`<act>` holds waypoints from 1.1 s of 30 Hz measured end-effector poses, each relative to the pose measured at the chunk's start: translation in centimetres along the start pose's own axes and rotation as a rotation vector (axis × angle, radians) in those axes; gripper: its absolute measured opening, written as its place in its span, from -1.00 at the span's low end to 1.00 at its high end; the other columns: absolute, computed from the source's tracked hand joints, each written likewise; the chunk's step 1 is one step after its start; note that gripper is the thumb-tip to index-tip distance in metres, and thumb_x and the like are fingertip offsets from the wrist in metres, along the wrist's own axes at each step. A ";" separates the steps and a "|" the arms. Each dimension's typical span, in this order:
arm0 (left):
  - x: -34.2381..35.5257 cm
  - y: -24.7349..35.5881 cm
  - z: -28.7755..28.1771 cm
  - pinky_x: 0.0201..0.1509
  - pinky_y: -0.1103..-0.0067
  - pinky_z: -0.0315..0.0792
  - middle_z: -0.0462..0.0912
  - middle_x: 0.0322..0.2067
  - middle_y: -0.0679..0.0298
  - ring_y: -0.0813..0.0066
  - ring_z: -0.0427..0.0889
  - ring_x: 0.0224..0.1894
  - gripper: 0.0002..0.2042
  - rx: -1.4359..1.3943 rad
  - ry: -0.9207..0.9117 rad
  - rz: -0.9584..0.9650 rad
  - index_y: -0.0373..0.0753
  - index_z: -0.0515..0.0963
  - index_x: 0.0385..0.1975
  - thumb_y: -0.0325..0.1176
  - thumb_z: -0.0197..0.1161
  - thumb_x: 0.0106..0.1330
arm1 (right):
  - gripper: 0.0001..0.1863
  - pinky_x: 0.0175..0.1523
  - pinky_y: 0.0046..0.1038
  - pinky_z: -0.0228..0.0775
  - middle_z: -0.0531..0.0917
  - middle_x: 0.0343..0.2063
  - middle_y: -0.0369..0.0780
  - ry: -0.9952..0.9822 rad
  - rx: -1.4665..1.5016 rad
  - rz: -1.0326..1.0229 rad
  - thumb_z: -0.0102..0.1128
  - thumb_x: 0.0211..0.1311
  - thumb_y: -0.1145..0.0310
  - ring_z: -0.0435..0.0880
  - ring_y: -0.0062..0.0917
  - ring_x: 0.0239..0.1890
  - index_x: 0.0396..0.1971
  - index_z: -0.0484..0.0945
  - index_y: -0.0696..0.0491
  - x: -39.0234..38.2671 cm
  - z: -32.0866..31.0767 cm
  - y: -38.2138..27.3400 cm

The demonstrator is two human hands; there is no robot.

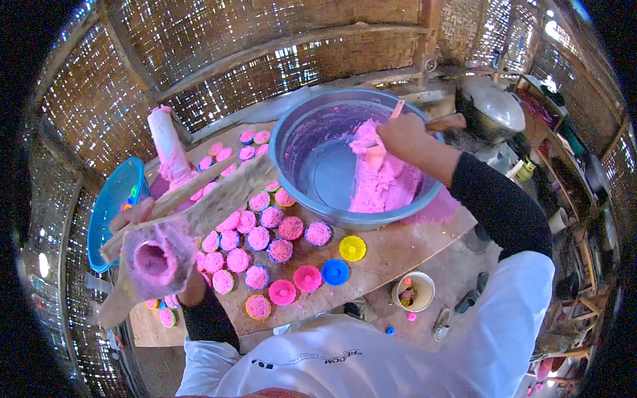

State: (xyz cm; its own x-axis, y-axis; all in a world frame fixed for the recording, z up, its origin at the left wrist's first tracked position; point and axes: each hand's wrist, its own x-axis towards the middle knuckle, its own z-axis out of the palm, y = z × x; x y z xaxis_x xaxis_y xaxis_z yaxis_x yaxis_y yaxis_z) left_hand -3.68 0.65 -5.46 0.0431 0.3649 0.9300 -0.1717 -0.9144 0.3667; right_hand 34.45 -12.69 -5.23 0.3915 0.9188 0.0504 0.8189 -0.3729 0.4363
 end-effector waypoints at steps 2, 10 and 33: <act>-1.2 -0.9 2.2 -0.35 0.58 0.50 0.45 -0.39 0.18 0.44 0.52 -0.42 -0.70 -0.048 -0.041 -0.096 -0.29 0.43 -0.32 -0.46 0.36 -0.05 | -0.83 -0.13 -0.11 0.35 0.62 -0.56 -0.21 0.046 -0.083 -0.080 0.01 0.00 0.35 0.63 -0.37 -0.35 -0.60 0.60 0.01 3.9 2.4 -0.5; -7.9 -7.7 14.5 -0.36 0.59 0.50 0.45 -0.39 0.19 0.45 0.52 -0.43 -0.71 -0.213 -0.302 -0.587 -0.29 0.42 -0.32 -0.47 0.35 -0.04 | -0.79 -0.33 -0.21 0.19 0.58 -0.65 -0.26 0.419 -0.560 -0.439 -0.05 0.05 0.33 0.54 -0.43 -0.53 -0.66 0.57 -0.10 15.4 12.5 2.0; -9.8 -9.3 17.9 -0.38 0.62 0.48 0.44 -0.38 0.22 0.48 0.52 -0.47 -0.71 -0.230 -0.032 -0.716 -0.31 0.40 -0.31 -0.48 0.34 -0.02 | -0.76 0.02 -0.18 0.22 0.64 -0.47 -0.26 0.031 -0.139 -0.712 0.02 -0.12 0.30 0.57 -0.36 -0.24 -0.43 0.61 -0.01 5.6 7.9 -5.5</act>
State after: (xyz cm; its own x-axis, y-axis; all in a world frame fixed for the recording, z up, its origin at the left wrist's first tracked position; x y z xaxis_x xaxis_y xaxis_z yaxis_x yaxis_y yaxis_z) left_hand 15.08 2.42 -17.55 0.2499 0.8479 0.4676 -0.2923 -0.3943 0.8712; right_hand 35.50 -6.50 -14.47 -0.2304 0.9366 -0.2641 0.8089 0.3352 0.4830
